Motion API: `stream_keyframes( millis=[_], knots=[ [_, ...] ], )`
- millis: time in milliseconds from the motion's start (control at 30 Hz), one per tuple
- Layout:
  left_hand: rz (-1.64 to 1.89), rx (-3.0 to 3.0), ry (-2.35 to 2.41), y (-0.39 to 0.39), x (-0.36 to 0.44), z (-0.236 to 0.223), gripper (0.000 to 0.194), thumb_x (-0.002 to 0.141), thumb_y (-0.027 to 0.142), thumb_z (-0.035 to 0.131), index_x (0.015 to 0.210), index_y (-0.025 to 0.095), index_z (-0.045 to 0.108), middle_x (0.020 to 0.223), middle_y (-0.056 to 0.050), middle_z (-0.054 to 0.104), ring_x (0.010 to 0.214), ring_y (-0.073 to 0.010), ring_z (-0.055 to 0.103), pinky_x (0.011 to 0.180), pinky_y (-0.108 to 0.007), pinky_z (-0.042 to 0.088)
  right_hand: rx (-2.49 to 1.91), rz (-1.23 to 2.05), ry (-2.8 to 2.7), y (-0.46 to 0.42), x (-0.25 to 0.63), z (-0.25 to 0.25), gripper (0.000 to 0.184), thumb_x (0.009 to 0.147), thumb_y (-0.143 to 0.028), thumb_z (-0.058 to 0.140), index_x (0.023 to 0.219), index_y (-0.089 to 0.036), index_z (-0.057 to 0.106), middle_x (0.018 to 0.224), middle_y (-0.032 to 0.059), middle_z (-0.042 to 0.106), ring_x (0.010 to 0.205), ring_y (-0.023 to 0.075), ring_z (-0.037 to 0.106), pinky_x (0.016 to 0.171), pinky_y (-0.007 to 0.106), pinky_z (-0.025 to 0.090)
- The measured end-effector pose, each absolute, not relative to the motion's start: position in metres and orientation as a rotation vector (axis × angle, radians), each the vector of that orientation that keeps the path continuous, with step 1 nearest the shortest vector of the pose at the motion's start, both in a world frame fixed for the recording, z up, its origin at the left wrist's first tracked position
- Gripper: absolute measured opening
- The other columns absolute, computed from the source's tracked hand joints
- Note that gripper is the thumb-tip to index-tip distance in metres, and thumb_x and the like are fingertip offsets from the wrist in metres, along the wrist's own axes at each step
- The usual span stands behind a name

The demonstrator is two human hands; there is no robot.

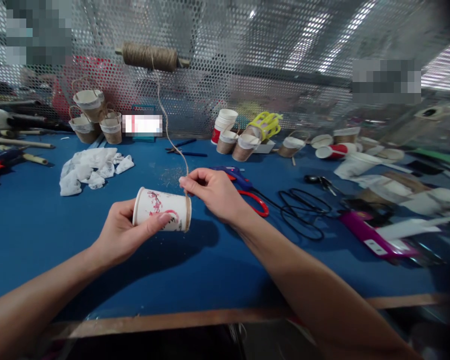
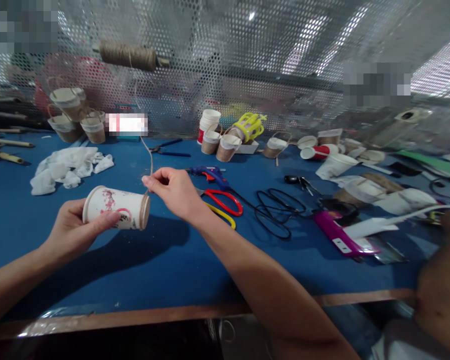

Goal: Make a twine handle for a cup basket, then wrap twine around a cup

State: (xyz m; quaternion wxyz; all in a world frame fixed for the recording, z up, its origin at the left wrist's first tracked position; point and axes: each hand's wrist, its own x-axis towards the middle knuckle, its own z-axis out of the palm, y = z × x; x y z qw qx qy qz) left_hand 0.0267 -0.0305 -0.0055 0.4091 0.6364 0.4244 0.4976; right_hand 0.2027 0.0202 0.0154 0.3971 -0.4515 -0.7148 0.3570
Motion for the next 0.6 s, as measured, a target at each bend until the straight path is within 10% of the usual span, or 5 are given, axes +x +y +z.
stream_keyframes(
  millis=[600],
  knots=[
    [1.248,1.186,0.901,-0.023,0.027,-0.018,0.013,0.064,0.027,0.071,0.07,0.016,0.07,0.065,0.0,0.067,0.055,-0.0078,0.055,0.053,-0.016,0.045,-1.213,1.053,-1.794,0.02,0.198,0.006,0.025,0.074,-0.035,0.055,0.061,-0.014,0.053,0.052,-0.0057,0.043,0.047,0.006,0.034,0.048,0.023,0.028]
  ],
)
